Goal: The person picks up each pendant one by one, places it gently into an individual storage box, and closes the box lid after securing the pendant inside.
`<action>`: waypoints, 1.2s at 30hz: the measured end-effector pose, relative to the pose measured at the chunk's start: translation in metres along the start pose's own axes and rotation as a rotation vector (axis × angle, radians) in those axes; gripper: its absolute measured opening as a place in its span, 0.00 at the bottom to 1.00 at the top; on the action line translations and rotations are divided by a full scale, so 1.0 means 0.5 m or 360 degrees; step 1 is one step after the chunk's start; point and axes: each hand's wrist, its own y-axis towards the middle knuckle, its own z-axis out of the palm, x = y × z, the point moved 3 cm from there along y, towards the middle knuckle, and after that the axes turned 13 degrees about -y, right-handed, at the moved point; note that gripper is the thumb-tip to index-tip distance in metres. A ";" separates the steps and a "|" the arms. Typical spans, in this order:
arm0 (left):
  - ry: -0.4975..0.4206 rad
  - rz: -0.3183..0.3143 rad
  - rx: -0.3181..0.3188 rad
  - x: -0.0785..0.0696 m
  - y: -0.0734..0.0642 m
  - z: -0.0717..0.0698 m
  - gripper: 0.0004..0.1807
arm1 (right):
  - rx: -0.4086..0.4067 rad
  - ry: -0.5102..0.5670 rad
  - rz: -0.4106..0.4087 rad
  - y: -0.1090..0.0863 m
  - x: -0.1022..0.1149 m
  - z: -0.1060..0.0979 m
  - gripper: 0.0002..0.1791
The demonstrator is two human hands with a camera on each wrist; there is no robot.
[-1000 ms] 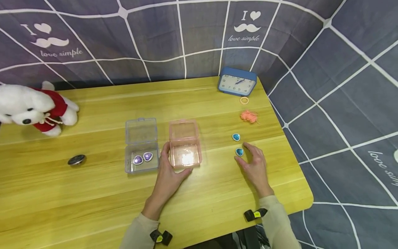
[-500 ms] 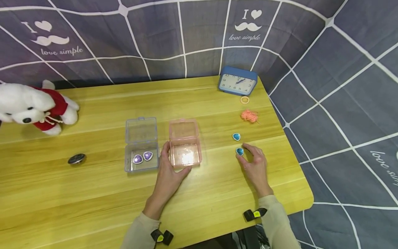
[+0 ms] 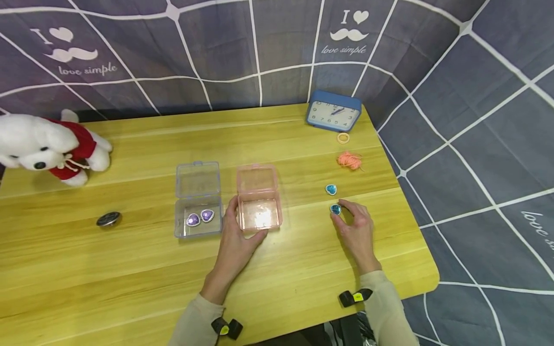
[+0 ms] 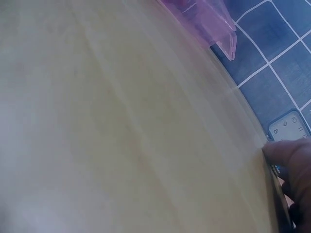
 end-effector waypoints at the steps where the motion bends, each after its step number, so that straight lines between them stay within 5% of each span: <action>1: -0.0003 -0.0006 -0.0004 -0.001 0.000 0.001 0.63 | -0.0009 0.0004 -0.0008 0.001 0.001 -0.001 0.23; 36: 0.0031 -0.0007 -0.0044 -0.005 -0.002 0.006 0.61 | -0.0059 -0.0042 -0.0318 0.036 0.064 0.013 0.22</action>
